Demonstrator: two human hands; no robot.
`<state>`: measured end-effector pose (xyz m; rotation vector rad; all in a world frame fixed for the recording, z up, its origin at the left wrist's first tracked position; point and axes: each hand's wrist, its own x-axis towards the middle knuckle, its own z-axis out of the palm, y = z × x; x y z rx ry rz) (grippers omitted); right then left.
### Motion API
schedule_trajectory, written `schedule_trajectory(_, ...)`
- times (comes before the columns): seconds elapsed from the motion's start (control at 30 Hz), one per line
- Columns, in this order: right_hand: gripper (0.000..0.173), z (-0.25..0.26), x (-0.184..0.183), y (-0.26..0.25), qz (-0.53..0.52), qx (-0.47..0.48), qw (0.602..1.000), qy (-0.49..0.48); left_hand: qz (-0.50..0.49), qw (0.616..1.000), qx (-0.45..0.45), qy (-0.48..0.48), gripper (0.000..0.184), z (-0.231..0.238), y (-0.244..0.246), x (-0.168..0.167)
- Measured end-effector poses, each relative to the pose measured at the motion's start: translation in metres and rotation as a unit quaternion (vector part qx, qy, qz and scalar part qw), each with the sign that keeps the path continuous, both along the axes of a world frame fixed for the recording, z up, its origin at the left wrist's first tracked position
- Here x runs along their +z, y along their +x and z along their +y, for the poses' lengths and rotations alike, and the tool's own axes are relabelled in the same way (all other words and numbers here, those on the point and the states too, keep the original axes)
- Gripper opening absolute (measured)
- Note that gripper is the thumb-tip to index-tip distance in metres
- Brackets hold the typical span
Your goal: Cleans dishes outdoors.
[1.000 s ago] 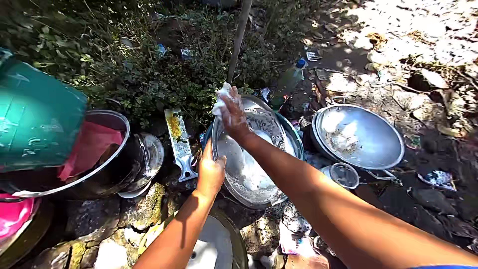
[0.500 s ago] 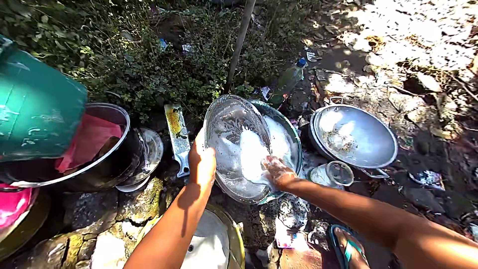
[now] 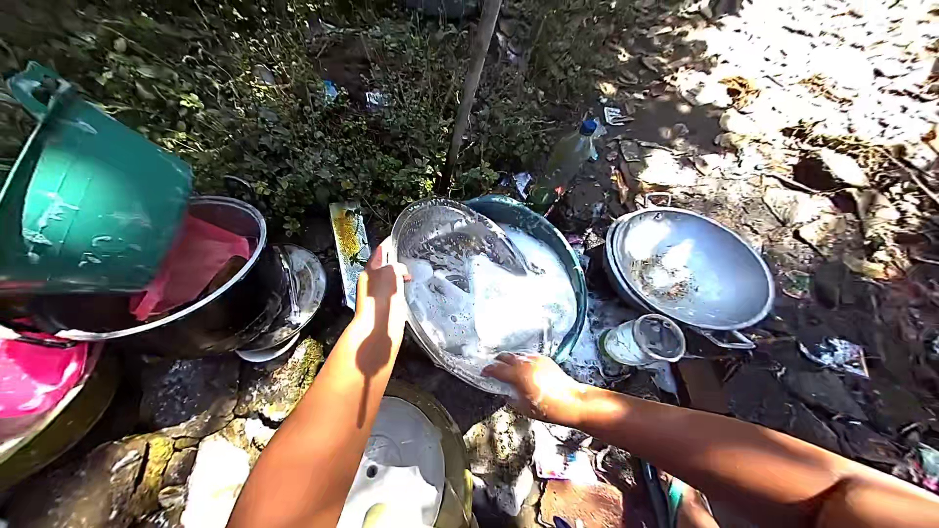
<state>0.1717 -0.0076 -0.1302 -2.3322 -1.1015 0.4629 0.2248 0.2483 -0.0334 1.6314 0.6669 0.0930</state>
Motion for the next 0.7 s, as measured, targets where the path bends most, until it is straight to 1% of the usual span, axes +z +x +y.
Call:
schedule_trajectory(0.03, 0.036, -0.006, 0.014, -0.001, -0.018, 0.006, 1.000, 0.009, 0.003, 0.999, 0.010, -0.030, 0.057, -0.001, 0.002, 0.004)
schedule_trajectory(0.07, 0.031, -0.006, 0.034, -0.001, -0.050, 0.000, 0.998, 0.041, -0.003, 0.997, 0.020, -0.070, 0.048, 0.001, 0.005, 0.006)
schedule_trajectory(0.1, 0.025, -0.004, 0.056, 0.003, -0.070, -0.015, 0.995, 0.064, -0.024, 0.992, 0.034, -0.117, 0.039, 0.006, 0.009, 0.001)
schedule_trajectory(0.13, 0.022, -0.001, 0.079, 0.012, -0.090, -0.034, 0.991, 0.092, -0.057, 0.984, 0.042, -0.160, 0.035, 0.011, 0.015, -0.007)
schedule_trajectory(0.17, 0.025, 0.000, 0.101, 0.026, -0.093, -0.059, 0.986, 0.122, -0.085, 0.977, 0.036, -0.193, 0.040, 0.016, 0.020, -0.016)
schedule_trajectory(0.2, 0.027, -0.002, 0.122, 0.042, -0.079, -0.093, 0.981, 0.150, -0.091, 0.974, 0.017, -0.206, 0.047, 0.018, 0.022, -0.026)
schedule_trajectory(0.27, 0.026, -0.015, 0.165, 0.067, 0.027, -0.180, 0.964, 0.194, -0.054, 0.976, -0.017, -0.208, 0.057, 0.018, 0.019, -0.052)
schedule_trajectory(0.33, 0.021, -0.032, 0.201, 0.079, 0.114, -0.259, 0.921, 0.267, -0.019, 0.970, -0.010, -0.243, 0.059, 0.012, 0.019, -0.079)
schedule_trajectory(0.37, 0.020, -0.041, 0.214, 0.080, 0.128, -0.288, 0.896, 0.312, -0.012, 0.962, 0.000, -0.271, 0.059, 0.009, 0.015, -0.087)
schedule_trajectory(0.4, 0.020, -0.051, 0.220, 0.081, 0.120, -0.315, 0.875, 0.348, -0.025, 0.952, 0.015, -0.304, 0.057, 0.005, 0.010, -0.087)
schedule_trajectory(0.47, 0.024, -0.065, 0.215, 0.089, 0.068, -0.397, 0.833, 0.379, -0.075, 0.927, 0.030, -0.365, 0.059, -0.005, -0.001, -0.063)
schedule_trajectory(0.53, 0.032, -0.074, 0.191, 0.107, 0.058, -0.469, 0.796, 0.379, -0.134, 0.907, 0.029, -0.399, 0.063, -0.003, 0.002, -0.042)
schedule_trajectory(0.57, 0.039, -0.078, 0.173, 0.118, 0.054, -0.492, 0.789, 0.363, -0.154, 0.896, 0.029, -0.415, 0.060, 0.001, 0.009, -0.036)
schedule_trajectory(0.63, 0.045, -0.088, 0.133, 0.138, 0.016, -0.514, 0.802, 0.303, -0.181, 0.886, 0.030, -0.427, 0.047, 0.013, 0.020, -0.032)
schedule_trajectory(0.67, 0.044, -0.093, 0.116, 0.149, -0.008, -0.525, 0.809, 0.263, -0.190, 0.895, 0.033, -0.403, 0.042, 0.016, 0.020, -0.027)
schedule_trajectory(0.7, 0.046, -0.094, 0.108, 0.160, -0.014, -0.538, 0.811, 0.229, -0.191, 0.911, 0.031, -0.364, 0.041, 0.017, 0.018, -0.020)
